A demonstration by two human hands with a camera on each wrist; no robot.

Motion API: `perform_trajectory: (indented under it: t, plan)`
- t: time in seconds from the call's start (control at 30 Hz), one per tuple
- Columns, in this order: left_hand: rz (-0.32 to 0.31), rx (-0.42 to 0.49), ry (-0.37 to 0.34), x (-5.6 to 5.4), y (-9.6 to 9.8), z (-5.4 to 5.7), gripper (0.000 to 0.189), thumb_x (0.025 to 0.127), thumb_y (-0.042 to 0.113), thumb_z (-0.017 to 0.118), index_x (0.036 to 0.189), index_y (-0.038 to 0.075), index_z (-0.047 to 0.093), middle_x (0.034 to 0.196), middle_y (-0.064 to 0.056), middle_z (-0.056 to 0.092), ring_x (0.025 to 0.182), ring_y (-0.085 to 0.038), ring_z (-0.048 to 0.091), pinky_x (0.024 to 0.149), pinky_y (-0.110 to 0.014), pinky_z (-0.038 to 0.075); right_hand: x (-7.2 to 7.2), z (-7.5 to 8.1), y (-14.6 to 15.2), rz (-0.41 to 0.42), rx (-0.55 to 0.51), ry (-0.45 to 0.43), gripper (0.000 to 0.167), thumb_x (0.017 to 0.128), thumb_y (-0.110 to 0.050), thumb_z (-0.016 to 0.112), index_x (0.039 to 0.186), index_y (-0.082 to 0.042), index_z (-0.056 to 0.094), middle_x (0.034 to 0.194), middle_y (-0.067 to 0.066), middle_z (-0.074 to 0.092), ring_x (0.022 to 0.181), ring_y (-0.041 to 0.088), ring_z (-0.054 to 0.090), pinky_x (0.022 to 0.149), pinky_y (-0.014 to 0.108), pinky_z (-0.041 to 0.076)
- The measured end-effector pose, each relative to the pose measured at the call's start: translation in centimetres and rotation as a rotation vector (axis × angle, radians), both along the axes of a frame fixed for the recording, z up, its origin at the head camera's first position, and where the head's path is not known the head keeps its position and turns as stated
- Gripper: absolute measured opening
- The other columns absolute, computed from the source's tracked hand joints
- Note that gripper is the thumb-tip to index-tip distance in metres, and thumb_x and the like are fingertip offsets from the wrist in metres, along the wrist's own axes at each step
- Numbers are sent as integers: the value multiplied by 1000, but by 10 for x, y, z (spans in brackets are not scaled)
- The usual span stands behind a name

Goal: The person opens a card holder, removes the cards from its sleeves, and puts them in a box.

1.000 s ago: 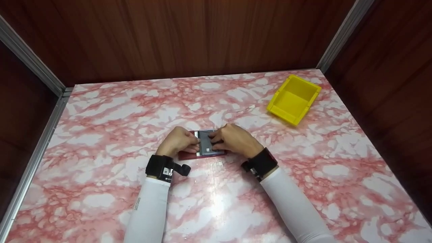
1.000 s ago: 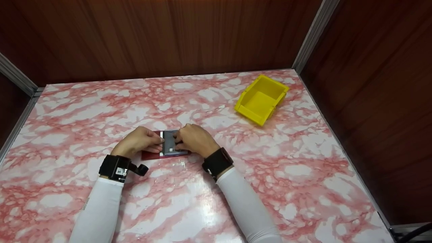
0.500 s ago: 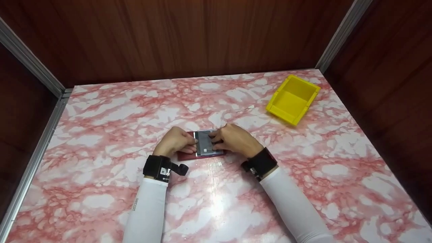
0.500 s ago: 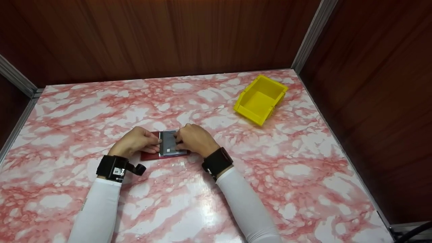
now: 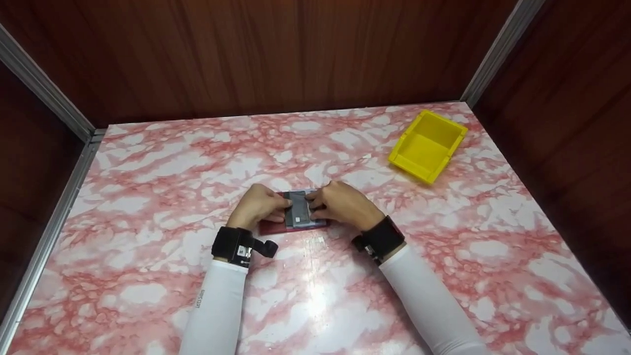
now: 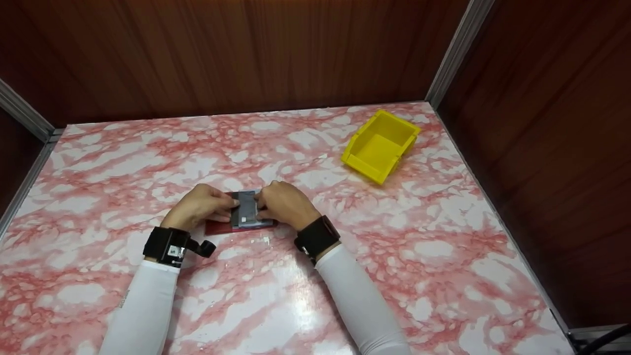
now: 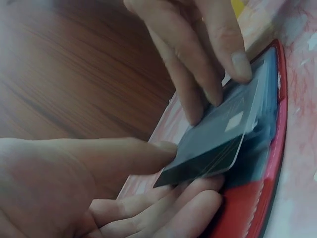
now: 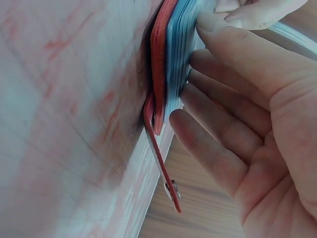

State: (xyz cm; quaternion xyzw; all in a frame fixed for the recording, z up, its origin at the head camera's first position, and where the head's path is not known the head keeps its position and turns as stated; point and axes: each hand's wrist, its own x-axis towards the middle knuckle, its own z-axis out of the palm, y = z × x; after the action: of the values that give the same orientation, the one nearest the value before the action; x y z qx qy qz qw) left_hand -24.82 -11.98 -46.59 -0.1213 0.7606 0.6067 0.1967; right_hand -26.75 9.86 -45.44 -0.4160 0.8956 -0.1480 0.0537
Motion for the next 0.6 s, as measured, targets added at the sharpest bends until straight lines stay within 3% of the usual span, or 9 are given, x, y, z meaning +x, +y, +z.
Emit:
perform_trajectory:
  t: [0.13, 0.37, 0.6]
  plan:
    - [38, 15, -10, -2, 4, -3, 22, 76, 4, 72, 94, -7, 64, 78, -17, 67, 58, -20, 67, 63, -34, 60, 1, 0, -1, 1, 17, 29, 28, 78, -35, 73, 102, -20, 72, 118, -1, 65, 98, 10, 65, 82, 28, 56]
    - [38, 8, -30, -2, 3, -4, 22, 78, 2, 70, 96, -6, 60, 83, -16, 64, 60, -19, 68, 64, -32, 60, 3, -1, -3, 63, 0, 90, 29, 79, -34, 72, 104, -19, 72, 119, 1, 65, 103, 14, 63, 86, 31, 55]
    - [22, 7, -18, -2, 2, -3, 25, 78, 5, 71, 97, -5, 60, 88, -17, 64, 61, -20, 68, 63, -31, 60, 3, -2, -4, 75, -11, 64, 28, 80, -35, 71, 104, -19, 72, 119, 1, 65, 104, 14, 63, 87, 31, 54]
